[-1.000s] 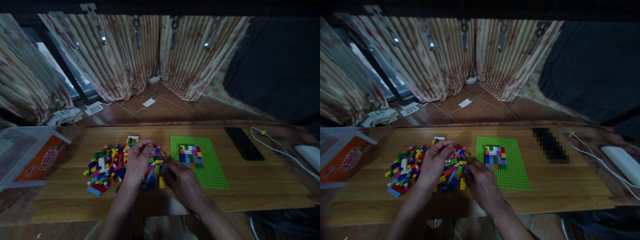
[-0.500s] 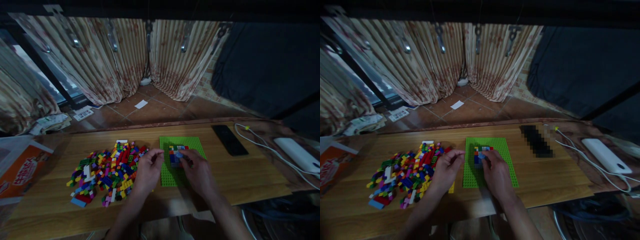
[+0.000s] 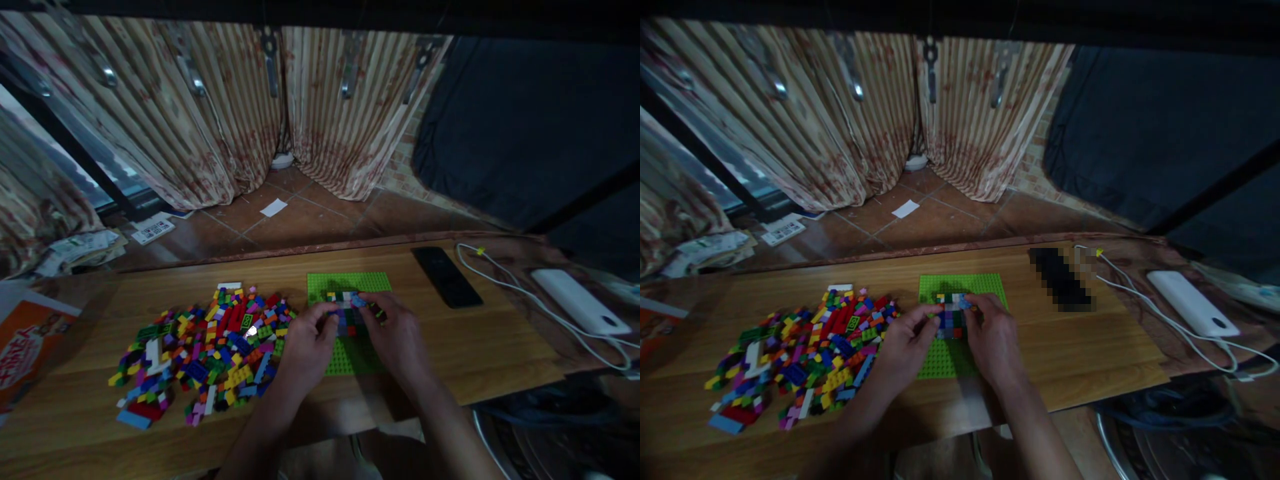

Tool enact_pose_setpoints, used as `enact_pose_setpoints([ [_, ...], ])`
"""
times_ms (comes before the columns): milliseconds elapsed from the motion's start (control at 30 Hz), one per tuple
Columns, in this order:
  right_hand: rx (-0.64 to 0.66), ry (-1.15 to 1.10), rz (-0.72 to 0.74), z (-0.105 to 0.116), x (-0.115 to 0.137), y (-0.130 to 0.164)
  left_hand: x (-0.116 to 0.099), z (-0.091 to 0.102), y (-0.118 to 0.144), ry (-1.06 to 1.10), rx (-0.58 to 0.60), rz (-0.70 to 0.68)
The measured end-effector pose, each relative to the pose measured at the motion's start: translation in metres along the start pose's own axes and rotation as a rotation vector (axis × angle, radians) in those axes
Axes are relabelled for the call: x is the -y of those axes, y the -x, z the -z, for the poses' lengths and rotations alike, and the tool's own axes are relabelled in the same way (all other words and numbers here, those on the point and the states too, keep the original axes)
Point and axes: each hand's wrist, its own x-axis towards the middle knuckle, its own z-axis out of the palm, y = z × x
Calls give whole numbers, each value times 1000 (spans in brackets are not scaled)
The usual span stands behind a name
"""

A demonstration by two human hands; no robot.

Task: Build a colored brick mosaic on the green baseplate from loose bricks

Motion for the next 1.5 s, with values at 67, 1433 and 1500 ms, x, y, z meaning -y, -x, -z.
enact_pose_setpoints([
  [67,-5,8,-12,0,2,0,-1,-1,0,-29,9,-18],
  [1433,124,30,-309,10,-19,7,-9,-18,12,-300,237,-66],
  [1500,122,26,-315,10,-18,7,-9,-18,13,-313,245,-61],
])
